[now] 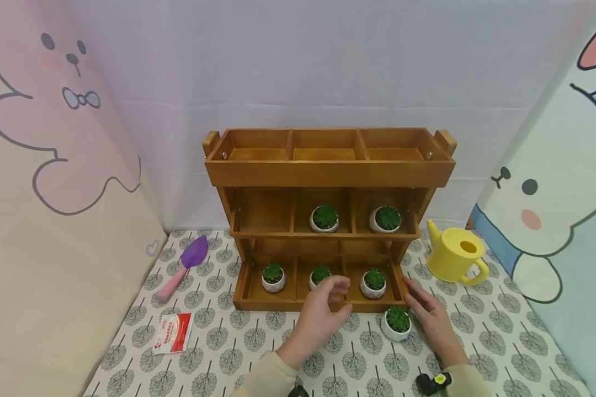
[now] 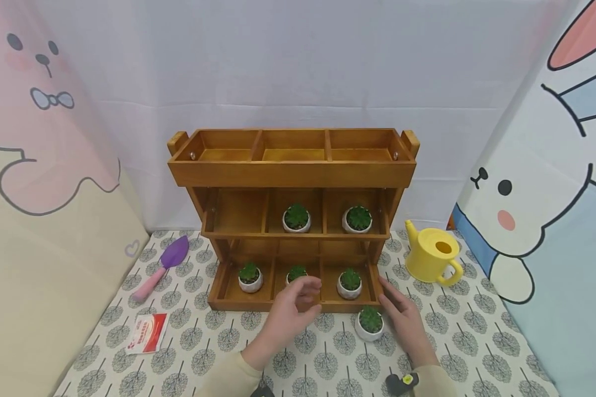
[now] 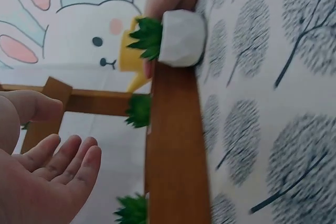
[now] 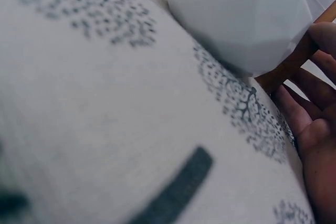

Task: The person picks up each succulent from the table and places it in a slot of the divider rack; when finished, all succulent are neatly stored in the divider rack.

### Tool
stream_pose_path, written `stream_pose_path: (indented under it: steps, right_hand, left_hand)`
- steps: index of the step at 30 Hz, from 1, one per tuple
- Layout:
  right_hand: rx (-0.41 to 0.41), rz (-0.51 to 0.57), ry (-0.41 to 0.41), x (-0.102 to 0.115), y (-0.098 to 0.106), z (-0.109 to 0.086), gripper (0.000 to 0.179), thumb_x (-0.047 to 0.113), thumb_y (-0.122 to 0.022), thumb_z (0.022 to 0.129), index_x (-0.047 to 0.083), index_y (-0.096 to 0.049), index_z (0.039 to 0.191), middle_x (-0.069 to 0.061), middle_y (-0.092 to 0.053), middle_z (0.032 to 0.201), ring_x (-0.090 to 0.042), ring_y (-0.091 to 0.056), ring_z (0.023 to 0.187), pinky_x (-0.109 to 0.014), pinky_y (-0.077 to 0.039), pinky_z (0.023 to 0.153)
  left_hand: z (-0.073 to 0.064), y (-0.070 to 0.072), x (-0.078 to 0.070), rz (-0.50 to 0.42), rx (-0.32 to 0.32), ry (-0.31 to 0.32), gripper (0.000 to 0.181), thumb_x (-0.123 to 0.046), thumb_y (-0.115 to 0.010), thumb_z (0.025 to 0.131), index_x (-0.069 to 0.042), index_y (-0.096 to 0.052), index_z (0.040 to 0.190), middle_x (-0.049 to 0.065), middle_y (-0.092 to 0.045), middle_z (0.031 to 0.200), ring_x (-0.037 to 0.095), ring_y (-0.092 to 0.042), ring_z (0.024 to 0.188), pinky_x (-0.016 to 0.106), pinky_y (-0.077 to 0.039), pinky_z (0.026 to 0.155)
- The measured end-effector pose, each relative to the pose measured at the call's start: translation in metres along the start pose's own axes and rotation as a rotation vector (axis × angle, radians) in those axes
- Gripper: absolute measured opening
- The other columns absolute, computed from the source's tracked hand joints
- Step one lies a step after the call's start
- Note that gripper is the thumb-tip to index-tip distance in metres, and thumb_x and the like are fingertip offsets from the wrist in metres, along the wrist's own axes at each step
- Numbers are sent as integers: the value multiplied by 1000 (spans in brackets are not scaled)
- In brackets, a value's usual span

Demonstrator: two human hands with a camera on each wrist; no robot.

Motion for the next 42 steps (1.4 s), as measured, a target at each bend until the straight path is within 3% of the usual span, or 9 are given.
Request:
stream_pose_path:
  steps: [3,9,16,21,25,36,42]
  right_hand:
    - [-1,6,0,0,0,0,57,40,-55,109,18,-43,161,-6,-37,165,4,-34,139,-5,-33,101]
    - [-9,17,15,-1,0,-1,56,38,-56,109,17,-44,160,-8,-38,165,10,-36,134,-6,-34,101]
    - [-20,36,47,-3,-1,-1,54,33,-57,110,16,-46,159,-11,-40,163,13,-40,131,-7,-36,101]
    - [-18,43,41,-4,-1,0,54,35,-57,109,17,-46,159,-10,-40,163,12,-41,131,-7,-36,101]
    - [-20,30,23,-4,-1,0,55,37,-57,109,18,-46,159,-8,-40,163,12,-39,131,-7,-35,101]
    - [-20,24,37,-6,-2,1,54,36,-56,109,18,-46,159,-8,-40,163,9,-38,135,-7,-35,102]
    - [-14,22,44,-5,-1,1,53,36,-57,109,19,-47,159,-8,-41,163,12,-37,133,-6,-34,101]
  left_hand:
    - [-3,-15,9,-8,36,28,44,-3,-75,94,-11,-62,135,-5,-65,124,16,-62,116,32,-53,100]
    - [-9,-45,22,-24,117,111,44,-8,-76,93,-12,-64,136,-2,-65,127,18,-63,114,33,-53,98]
    - [-8,-71,29,25,188,118,47,-8,-75,92,-12,-64,138,-6,-63,133,13,-60,121,26,-51,100]
    - [-5,-82,32,167,198,102,54,-16,-79,90,-15,-64,141,-7,-63,135,11,-60,121,29,-50,100]
    - [-1,-90,35,224,204,96,59,-16,-80,88,-14,-62,144,-4,-62,140,12,-58,126,33,-48,105]
    - [7,-101,38,272,223,141,61,-27,-82,91,-17,-60,146,-6,-59,143,13,-56,130,35,-48,106]
    - [10,-106,34,283,239,119,65,-36,-84,89,-15,-60,146,-6,-59,141,13,-58,126,32,-49,103]
Point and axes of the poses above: each hand's wrist, its own z-axis towards the middle knuckle, its own y-axis out of the back of the hand, x = y × z, the point moved 4 cm from there along z, towards the middle knuckle
